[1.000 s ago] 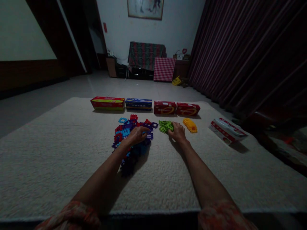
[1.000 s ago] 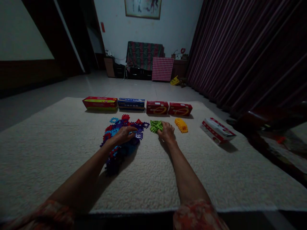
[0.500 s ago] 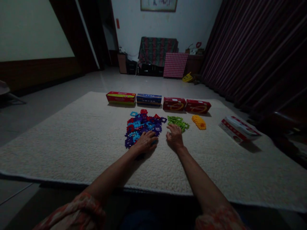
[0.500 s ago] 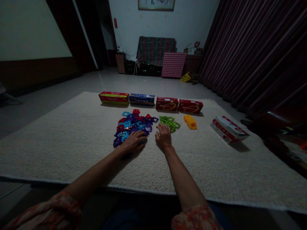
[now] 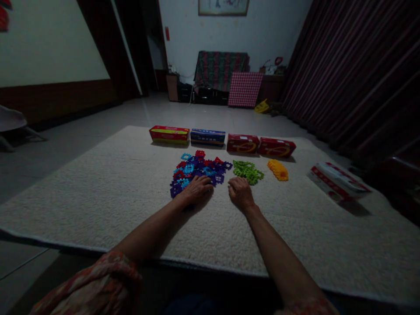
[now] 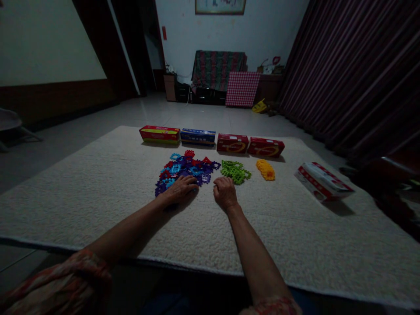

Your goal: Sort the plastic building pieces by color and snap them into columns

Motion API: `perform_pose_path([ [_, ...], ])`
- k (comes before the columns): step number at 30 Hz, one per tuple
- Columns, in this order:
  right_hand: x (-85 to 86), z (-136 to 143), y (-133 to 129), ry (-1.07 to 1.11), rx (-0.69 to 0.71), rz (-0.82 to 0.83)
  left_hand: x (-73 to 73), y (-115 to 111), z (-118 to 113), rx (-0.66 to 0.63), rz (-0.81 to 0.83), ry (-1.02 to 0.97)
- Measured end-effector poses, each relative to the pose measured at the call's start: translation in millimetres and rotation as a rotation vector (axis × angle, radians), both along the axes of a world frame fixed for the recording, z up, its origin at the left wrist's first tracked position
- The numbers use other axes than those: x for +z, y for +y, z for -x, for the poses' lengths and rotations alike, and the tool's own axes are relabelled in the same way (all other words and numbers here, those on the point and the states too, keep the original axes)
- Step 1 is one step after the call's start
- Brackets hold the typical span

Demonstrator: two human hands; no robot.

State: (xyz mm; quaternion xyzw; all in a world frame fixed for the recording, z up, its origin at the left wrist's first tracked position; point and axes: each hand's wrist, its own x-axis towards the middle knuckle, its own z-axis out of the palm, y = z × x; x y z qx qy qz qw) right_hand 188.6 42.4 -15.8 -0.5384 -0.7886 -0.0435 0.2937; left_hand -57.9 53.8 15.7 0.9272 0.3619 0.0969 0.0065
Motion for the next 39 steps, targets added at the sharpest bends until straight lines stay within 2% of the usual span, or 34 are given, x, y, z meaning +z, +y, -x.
perform_pose_path([
  [4, -0.7, 0, 1, 0.011, 0.028, 0.009, 7.9, 6, 9, 0.028, 0.012, -0.018],
  [7, -2.5, 0, 3, 0.024, 0.046, 0.010, 13.8, 14, 3, 0.047, 0.001, -0.039],
  [11, -3.6, -1, 5, 0.047, 0.042, 0.023, 19.8, 38, -32, 0.125, 0.010, -0.061],
  [16, -4.3, -2, 6, 0.063, 0.039, 0.029, 20.7, 78, -83, 0.107, 0.069, -0.019],
  [21, -6.8, -3, 7, 0.092, 0.033, 0.014, 11.8, 94, -106, 0.119, 0.142, 0.029],
  [25, -10.7, -3, 9, 0.139, 0.047, -0.013, 1.6, 89, -109, 0.146, 0.172, 0.055],
  [30, -13.3, -3, 10, 0.156, 0.063, -0.027, -3.9, 81, -100, 0.177, 0.114, 0.070],
  [34, -13.0, -4, 10, 0.159, 0.057, -0.012, -0.3, 81, -87, 0.197, 0.098, 0.076],
  [39, -13.5, -4, 12, 0.164, 0.050, -0.003, 10.8, 75, -78, 0.243, 0.086, 0.093],
])
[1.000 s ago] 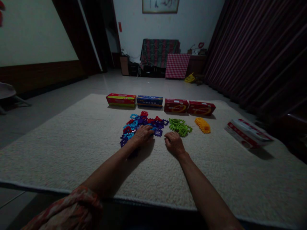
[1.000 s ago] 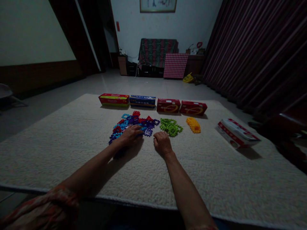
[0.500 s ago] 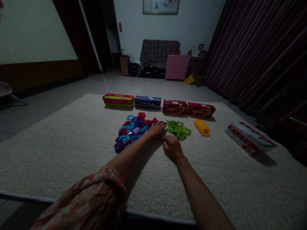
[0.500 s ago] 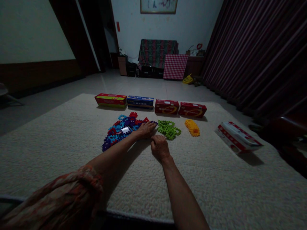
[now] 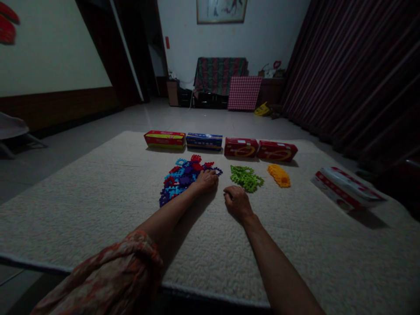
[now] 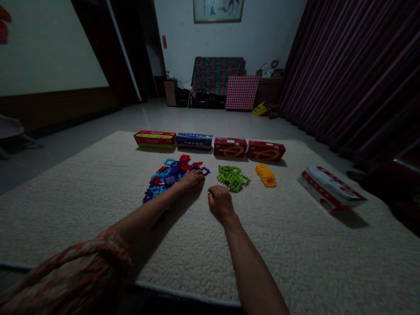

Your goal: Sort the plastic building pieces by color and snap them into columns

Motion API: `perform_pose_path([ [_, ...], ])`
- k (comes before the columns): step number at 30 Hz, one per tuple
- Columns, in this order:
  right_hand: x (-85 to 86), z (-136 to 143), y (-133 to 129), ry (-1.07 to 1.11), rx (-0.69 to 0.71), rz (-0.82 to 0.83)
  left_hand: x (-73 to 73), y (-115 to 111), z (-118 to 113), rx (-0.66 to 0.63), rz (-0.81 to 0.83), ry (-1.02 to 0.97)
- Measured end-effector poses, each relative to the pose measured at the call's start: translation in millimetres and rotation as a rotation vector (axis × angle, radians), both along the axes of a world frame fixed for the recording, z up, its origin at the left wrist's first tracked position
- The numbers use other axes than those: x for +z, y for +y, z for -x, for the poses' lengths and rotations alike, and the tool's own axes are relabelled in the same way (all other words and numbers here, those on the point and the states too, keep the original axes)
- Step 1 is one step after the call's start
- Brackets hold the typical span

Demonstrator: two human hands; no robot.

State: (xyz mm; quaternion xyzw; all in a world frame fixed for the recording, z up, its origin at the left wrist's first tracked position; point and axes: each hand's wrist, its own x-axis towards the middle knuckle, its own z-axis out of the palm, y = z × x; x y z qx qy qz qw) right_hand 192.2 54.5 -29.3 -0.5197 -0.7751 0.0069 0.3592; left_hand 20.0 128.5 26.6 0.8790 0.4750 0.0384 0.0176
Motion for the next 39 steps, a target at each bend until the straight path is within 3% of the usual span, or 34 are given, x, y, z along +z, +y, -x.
perform_pose_path([
  [6, -1.4, -1, 1, 0.005, -0.002, 0.000, 6.9, -7, -1, 0.080, -0.040, -0.005],
  [15, -1.2, 0, 2, 0.042, -0.007, -0.001, 6.5, 15, 2, 0.288, -0.070, -0.098],
  [20, -0.5, 0, 4, 0.055, -0.003, -0.001, 1.6, 22, -15, 0.192, -0.044, -0.159],
  [26, -2.1, -3, 6, 0.061, -0.002, -0.010, -19.0, 30, -45, 0.172, 0.031, -0.316],
  [31, -3.7, -5, 7, 0.120, -0.009, -0.001, -31.6, 27, -44, 0.241, 0.027, -0.327],
  [35, -2.9, -3, 7, 0.192, -0.020, 0.016, -32.8, 29, -39, 0.303, 0.015, -0.369],
  [39, -0.7, -2, 3, 0.286, -0.061, -0.019, -30.5, 39, -51, 0.264, -0.009, -0.498],
])
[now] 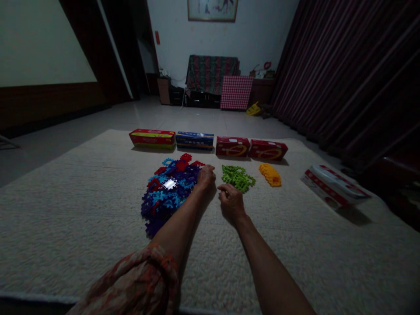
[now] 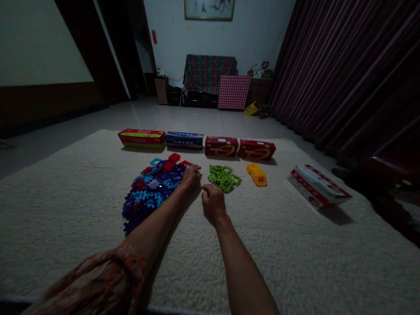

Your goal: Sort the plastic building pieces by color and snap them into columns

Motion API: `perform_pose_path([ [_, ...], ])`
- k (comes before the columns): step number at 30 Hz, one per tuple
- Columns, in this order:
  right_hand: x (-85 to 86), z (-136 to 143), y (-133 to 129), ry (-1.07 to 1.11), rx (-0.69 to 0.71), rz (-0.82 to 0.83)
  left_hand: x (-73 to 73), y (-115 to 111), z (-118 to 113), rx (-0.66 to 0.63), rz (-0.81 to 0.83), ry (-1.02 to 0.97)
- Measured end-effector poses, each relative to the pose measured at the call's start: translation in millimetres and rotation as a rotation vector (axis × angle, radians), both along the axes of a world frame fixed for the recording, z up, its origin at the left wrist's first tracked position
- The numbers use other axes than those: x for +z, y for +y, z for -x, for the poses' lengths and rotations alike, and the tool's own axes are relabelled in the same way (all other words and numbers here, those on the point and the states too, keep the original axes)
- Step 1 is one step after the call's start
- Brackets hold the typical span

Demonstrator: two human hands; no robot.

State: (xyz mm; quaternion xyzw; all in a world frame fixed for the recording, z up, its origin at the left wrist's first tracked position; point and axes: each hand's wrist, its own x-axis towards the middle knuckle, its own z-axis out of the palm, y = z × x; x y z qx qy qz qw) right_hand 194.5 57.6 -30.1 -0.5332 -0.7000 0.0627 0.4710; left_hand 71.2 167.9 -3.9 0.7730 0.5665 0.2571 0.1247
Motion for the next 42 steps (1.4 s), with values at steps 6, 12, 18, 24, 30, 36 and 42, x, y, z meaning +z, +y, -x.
perform_pose_path([
  [6, 21.3, -37, 9, -0.024, -0.172, -0.158, 1.9, 24, -40, -0.092, -0.038, -0.232],
  [12, 20.5, -104, 54, -0.014, -0.208, -0.083, -14.5, 44, -60, -0.130, -0.012, -0.240],
  [18, 1.4, -132, 94, 0.003, -0.117, 0.099, -26.7, 47, -61, -0.195, -0.051, -0.173],
  [24, -3.3, -137, 98, -0.012, -0.047, 0.153, -22.1, 44, -60, -0.276, -0.058, -0.083],
  [30, -3.0, -135, 93, -0.056, 0.002, 0.165, -20.3, 41, -64, -0.284, -0.042, -0.099],
  [36, 6.2, -133, 88, -0.013, 0.032, 0.174, -12.6, 36, -65, -0.311, 0.013, -0.082],
  [42, 15.3, -129, 82, 0.054, 0.030, 0.222, -9.1, 32, -64, -0.350, 0.094, -0.195],
])
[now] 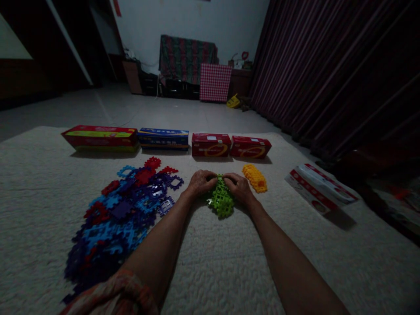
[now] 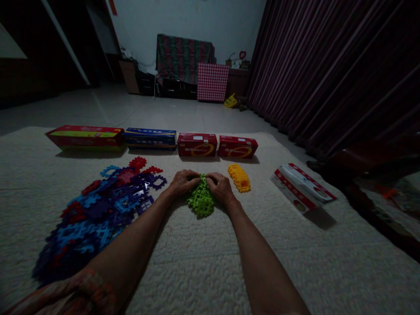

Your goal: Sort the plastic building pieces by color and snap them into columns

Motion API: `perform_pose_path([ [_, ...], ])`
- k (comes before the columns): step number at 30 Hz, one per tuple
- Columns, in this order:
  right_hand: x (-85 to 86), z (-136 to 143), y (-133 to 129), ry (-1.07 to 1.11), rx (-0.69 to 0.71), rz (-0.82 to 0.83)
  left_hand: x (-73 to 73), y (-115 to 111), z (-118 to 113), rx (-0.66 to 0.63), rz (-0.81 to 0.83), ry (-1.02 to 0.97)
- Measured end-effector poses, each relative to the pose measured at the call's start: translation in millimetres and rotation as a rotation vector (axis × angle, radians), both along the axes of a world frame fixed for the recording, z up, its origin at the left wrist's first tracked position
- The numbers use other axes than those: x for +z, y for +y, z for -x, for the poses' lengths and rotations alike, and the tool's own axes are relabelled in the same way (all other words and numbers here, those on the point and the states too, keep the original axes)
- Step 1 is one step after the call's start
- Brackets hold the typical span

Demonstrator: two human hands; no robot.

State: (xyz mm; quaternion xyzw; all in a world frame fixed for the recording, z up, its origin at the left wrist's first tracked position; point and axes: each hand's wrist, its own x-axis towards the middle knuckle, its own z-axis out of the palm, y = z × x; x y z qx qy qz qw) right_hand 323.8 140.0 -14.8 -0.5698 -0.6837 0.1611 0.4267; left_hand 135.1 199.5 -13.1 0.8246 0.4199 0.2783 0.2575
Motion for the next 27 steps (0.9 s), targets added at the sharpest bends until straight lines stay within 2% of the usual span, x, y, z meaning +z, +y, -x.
perform_pose_path([
  [4, 2.7, 0, -1, 0.031, -0.033, 0.032, -5.5, 1, -1, 0.037, 0.074, -0.140],
  [8, -1.9, -3, 9, -0.012, -0.197, -0.018, -10.3, 4, -3, 0.102, 0.079, -0.195],
  [10, -3.8, -4, 14, -0.096, -0.243, -0.012, -11.0, 5, -3, 0.114, 0.065, -0.194],
  [14, -2.5, -1, 17, -0.342, -0.214, 0.068, -10.2, 6, -2, 0.126, 0.082, -0.171],
  [17, 0.7, 2, 15, -0.419, -0.215, 0.132, -10.4, 7, -2, 0.133, 0.098, -0.176],
  [22, 5.3, 2, 14, -0.332, -0.207, 0.143, -12.1, 7, -2, 0.152, 0.116, -0.224],
  [27, 13.8, -6, 17, -0.027, -0.209, 0.215, -13.6, 8, -2, 0.164, 0.102, -0.257],
])
